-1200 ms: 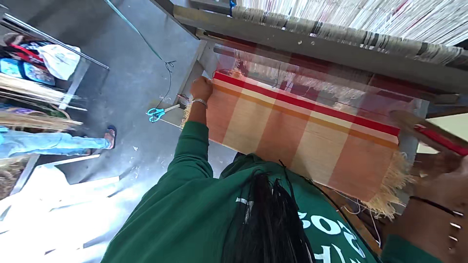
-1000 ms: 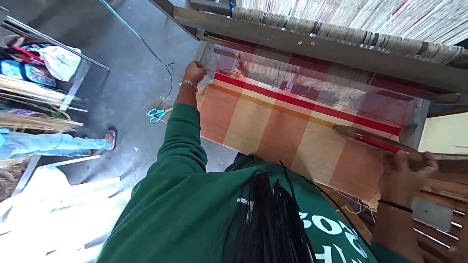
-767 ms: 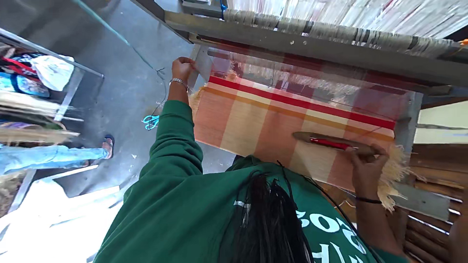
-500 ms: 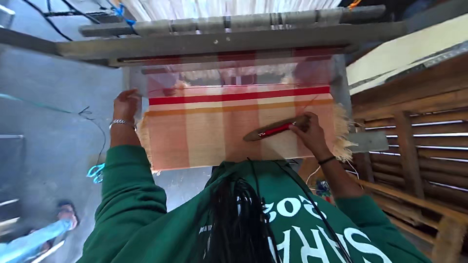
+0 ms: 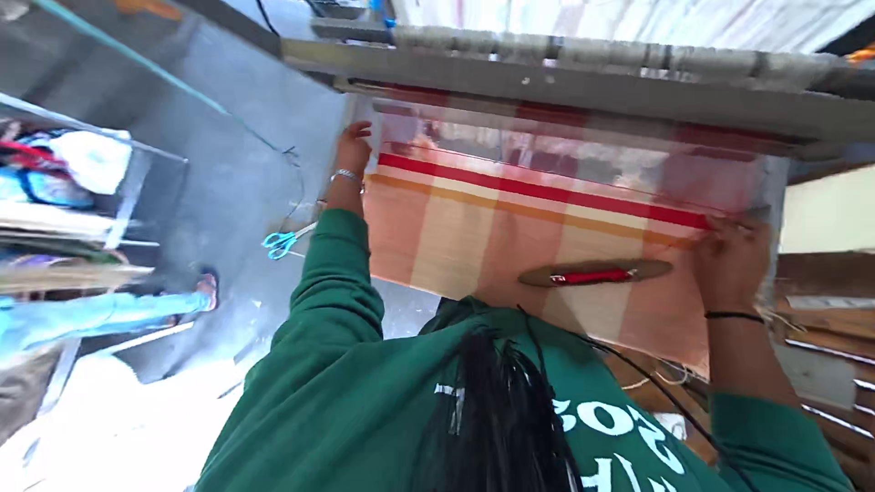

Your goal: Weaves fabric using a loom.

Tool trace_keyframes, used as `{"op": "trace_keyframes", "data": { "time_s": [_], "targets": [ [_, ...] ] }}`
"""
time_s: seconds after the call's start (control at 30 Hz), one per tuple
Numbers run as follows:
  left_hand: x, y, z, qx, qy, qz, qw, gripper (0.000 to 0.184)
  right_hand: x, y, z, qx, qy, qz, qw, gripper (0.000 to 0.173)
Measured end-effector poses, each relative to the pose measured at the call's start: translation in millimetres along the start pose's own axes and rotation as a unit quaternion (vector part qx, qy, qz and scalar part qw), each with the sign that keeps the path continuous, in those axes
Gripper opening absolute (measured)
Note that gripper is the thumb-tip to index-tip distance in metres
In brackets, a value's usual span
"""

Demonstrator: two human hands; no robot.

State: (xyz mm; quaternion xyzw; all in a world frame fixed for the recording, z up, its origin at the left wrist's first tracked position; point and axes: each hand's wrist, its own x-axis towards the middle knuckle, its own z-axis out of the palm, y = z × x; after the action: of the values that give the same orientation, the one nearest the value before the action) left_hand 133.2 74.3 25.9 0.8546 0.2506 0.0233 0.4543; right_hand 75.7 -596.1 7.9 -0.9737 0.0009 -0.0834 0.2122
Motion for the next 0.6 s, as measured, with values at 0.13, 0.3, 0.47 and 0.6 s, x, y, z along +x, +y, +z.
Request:
{"op": "trace_keyframes", "data": {
  "time_s": [0.13, 0.3, 0.47, 0.6],
  "targets": [
    [3.5, 1.7, -5.5, 0.047, -0.024, 0.048, 0.997, 0.052, 10.5, -2.8, -6.1, -0.014, -0.010, -0.012, 1.000, 0.029],
    [-0.6, 1.4, 0.9, 0.013, -0.095, 0.027, 0.995, 0.052, 12.8, 2.7, -11.6, 0.003, -0.018, -0.033, 0.999, 0.032],
    [2.5, 1.2, 2.0, -0.075, -0.066, -0.034, 0.994, 0.045, 4.5, 14.6, 2.3, 0.002, 0.050, -0.029, 0.998, 0.030],
    [13.4, 8.6, 5.3, -0.105, -0.078, -0.070, 0.989, 0.035, 3.8, 12.1, 10.2, -0.008, 0.059, -0.003, 0.998, 0.031]
  ]
}}
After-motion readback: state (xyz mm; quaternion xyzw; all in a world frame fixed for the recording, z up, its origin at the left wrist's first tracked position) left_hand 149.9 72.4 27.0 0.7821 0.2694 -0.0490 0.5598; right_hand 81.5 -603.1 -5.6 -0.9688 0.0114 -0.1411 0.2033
